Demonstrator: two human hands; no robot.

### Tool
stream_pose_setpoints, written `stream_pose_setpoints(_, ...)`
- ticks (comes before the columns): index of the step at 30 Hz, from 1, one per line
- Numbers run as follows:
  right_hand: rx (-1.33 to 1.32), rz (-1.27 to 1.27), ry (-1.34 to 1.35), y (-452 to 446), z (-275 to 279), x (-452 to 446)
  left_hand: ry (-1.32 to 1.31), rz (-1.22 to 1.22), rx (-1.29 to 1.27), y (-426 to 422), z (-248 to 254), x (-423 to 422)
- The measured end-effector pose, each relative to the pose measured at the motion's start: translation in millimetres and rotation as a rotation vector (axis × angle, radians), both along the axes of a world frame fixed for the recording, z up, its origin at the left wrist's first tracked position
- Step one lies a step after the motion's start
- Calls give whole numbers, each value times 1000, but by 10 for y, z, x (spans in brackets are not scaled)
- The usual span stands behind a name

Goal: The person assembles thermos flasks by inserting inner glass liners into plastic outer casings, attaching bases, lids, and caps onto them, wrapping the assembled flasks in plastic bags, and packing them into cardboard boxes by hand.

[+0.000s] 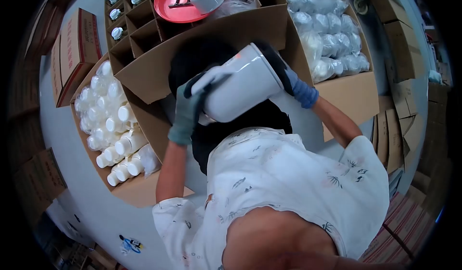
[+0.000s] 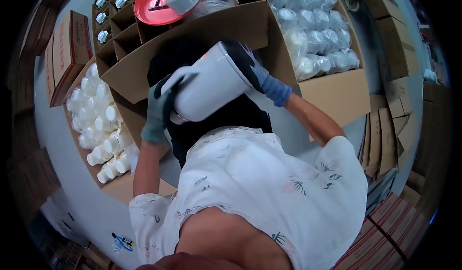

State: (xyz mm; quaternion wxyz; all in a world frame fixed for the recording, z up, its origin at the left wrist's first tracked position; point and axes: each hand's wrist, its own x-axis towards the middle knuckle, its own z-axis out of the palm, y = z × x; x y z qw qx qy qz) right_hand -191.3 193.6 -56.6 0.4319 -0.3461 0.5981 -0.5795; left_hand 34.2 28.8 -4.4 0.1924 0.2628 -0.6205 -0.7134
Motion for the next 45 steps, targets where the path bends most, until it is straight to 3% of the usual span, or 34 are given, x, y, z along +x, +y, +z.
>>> stream_pose_setpoints(1, -52, 42, 85, -13, 31, -15, -154, -29, 144, -13, -35, -3)
stream_pose_setpoints(3, -235, 65, 215, -168, 277, 33, 12, -116, -556, -15, 12, -118)
stream_pose_setpoints(4, -120, 101, -296, -179, 112, -95, 64, -138, -878, 53, 51, -161)
stream_pose_setpoints(5, 11, 132, -823, -118, -227, -235, 12, -380, -1270, 112, 282, -241)
stream_pose_setpoints(6, 141, 161, -1348, -52, -472, -271, 52, -503, -1384, 189, 414, -306)
stream_pose_setpoints(7, 254, -45, -1297, -84, -530, -244, 82, -471, -1282, 138, 418, -321)
stream_pose_setpoints(8, 74, 98, -1339, -34, -529, -357, 112, -414, -1183, 48, 414, -348)
stream_pose_setpoints(9, 13, 56, -402, -1, -372, -305, 243, -224, -975, -125, 149, -316)
stream_pose_setpoints(10, -54, 26, -150, -28, -83, -216, 50, -56, -284, -144, -15, -212)
stream_pose_setpoints(11, -102, -34, 107, -59, 208, -131, -20, -22, -176, -176, -57, -210)
stream_pose_setpoints(12, -170, -46, 156, -108, 213, -64, -95, 10, -65, -192, -46, -210)
stream_pose_setpoints(13, -244, -60, 218, -173, 225, -50, 47, 1, -348, -150, -6, -249)
stream_pose_setpoints(14, -234, 88, 230, -148, 2, -188, 150, -42, -942, -112, 152, -344)
stream_pose_setpoints(15, -224, 236, 243, -126, -213, -322, 108, -157, -1154, -13, 357, -410)
stream_pose_setpoints(16, -147, 209, -28, -101, -341, -342, 67, -269, -1369, 48, 489, -442)
stream_pose_setpoints(17, -28, 18, -383, -192, -171, -318, 33, -240, -1315, -49, 449, -412)
stream_pose_setpoints(20, -95, 25, -46, -311, 82, -302, -93, 22, -323, -367, 10, -161)
stream_pose_setpoints(23, -153, 92, 33, -463, 169, -221, 8, 126, -316, -403, -98, -93)
stream_pose_setpoints(24, -171, 61, 54, -477, 98, -144, 66, 175, -471, -295, 97, -138)
stream_pose_setpoints(26, -223, 22, 221, -475, -96, -53, 89, 33, -1138, -243, 485, -318)
stream_pose_setpoints(27, -270, 27, 377, -565, -169, -92, 131, 27, -1176, -287, 440, -297)
stream_pose_setpoints(28, -319, 31, 530, -642, -241, -135, 142, 31, -1097, -363, 408, -291)
stream_pose_setpoints(31, -74, 114, -157, -793, 110, -63, 124, 48, -842, -563, 237, -78)
stream_pose_setpoints(32, -19, 80, -326, -878, 306, -36, 115, 154, -576, -546, 167, 1)
stream_pose_setpoints(34, -186, 142, -56, -1030, 760, 64, -102, 186, -396, -708, 33, 179)
stream_pose_setpoints(35, -307, 215, 235, -1085, 849, 85, 0, 397, -156, -642, -55, 137)
stream_pose_setpoints(36, -428, 276, 521, -1120, 882, 147, -7, 384, -311, -623, -77, 199)
stream_pose_setpoints(37, -328, 220, 7, -1147, 703, 258, -6, 362, -474, -632, -72, 245)
stream_pose_setpoints(38, -323, 211, -44, -1215, 668, 276, 1, 340, -638, -647, 41, 221)
stream_pose_setpoints(40, -288, 208, -162, -1297, 626, 312, 30, 393, -535, -646, 53, 276)
stream_pose_setpoints(41, -291, 215, -119, -1346, 712, 352, 55, 421, -496, -672, 45, 300)
stream_pose_setpoints(44, -428, 343, 422, -1797, 827, 213, 27, 582, -421, -669, -45, 395)
stream_pose_setpoints(45, -295, 204, 495, -1949, 852, 106, 2, 649, -403, -656, -135, 426)
